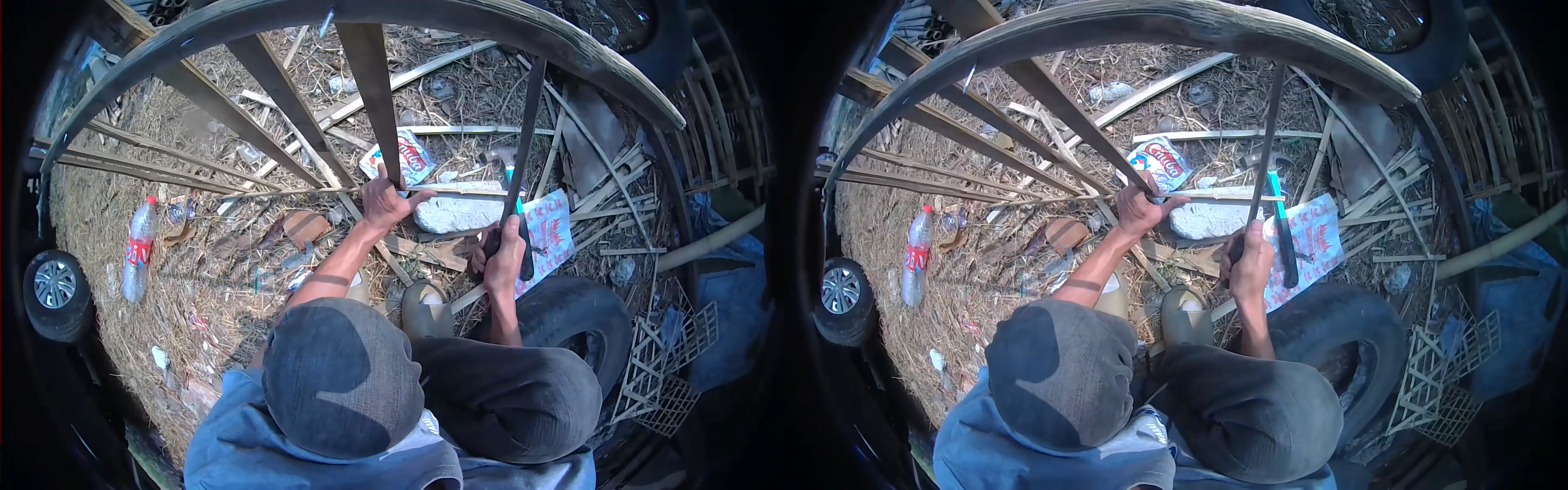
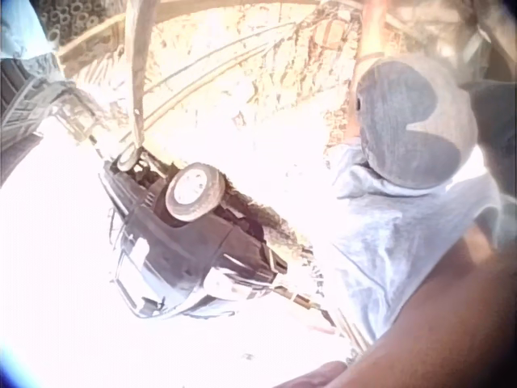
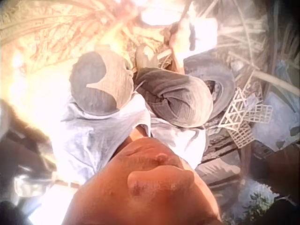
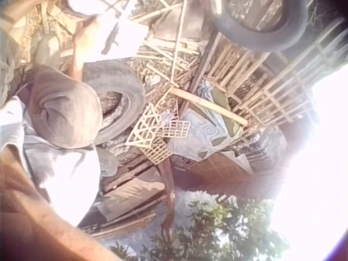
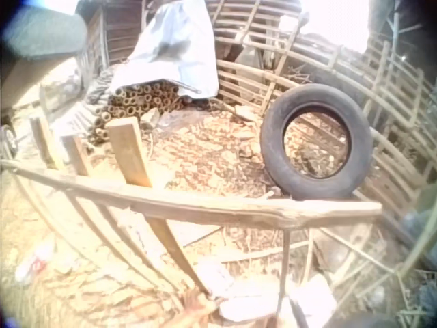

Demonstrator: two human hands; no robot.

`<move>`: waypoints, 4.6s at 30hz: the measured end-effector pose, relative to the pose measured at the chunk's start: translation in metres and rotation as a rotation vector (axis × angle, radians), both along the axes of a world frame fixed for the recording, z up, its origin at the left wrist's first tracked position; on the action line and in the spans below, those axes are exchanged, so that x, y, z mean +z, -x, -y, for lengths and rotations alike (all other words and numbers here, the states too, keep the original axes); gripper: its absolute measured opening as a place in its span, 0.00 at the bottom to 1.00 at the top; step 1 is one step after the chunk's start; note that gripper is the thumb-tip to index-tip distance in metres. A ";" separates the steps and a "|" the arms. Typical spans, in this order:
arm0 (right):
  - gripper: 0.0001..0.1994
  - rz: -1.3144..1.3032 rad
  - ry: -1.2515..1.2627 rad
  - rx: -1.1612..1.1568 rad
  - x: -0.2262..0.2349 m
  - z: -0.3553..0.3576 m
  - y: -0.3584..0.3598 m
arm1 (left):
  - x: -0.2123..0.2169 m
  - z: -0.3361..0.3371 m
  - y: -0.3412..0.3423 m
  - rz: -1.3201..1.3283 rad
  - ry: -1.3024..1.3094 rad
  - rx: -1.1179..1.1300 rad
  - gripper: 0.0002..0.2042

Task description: The person assembles a bamboo lattice by hammering nails into intersecting bamboo strips and trimming the wood with a large knife. They work while sitting on the ground among various debris.

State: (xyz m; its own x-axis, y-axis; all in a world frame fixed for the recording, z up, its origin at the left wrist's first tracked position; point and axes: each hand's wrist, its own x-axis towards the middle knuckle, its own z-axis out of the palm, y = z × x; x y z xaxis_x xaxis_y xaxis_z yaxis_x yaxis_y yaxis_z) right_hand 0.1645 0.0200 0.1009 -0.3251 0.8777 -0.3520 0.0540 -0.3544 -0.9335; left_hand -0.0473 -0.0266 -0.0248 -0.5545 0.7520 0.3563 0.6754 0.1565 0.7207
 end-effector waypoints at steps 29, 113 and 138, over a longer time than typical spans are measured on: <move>0.34 0.294 0.356 0.022 -0.063 0.019 -0.006 | 0.024 -0.015 0.008 0.154 0.261 -0.006 0.48; 0.39 0.351 0.455 0.129 -0.056 0.050 -0.021 | 0.055 -0.013 -0.023 -0.249 0.288 -0.018 0.37; 0.29 -0.030 0.512 -0.131 -0.114 0.086 -0.024 | 0.038 0.075 -0.131 1.454 0.567 -0.095 0.26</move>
State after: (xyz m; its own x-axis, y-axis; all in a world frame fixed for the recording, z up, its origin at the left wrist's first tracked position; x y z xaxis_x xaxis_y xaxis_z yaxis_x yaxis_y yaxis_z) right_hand 0.1888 -0.0657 -0.0136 -0.2405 0.6296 -0.7387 -0.0454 -0.7675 -0.6394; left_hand 0.0835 -0.1021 0.0130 -0.1024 0.6484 -0.7544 -0.4999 0.6221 0.6026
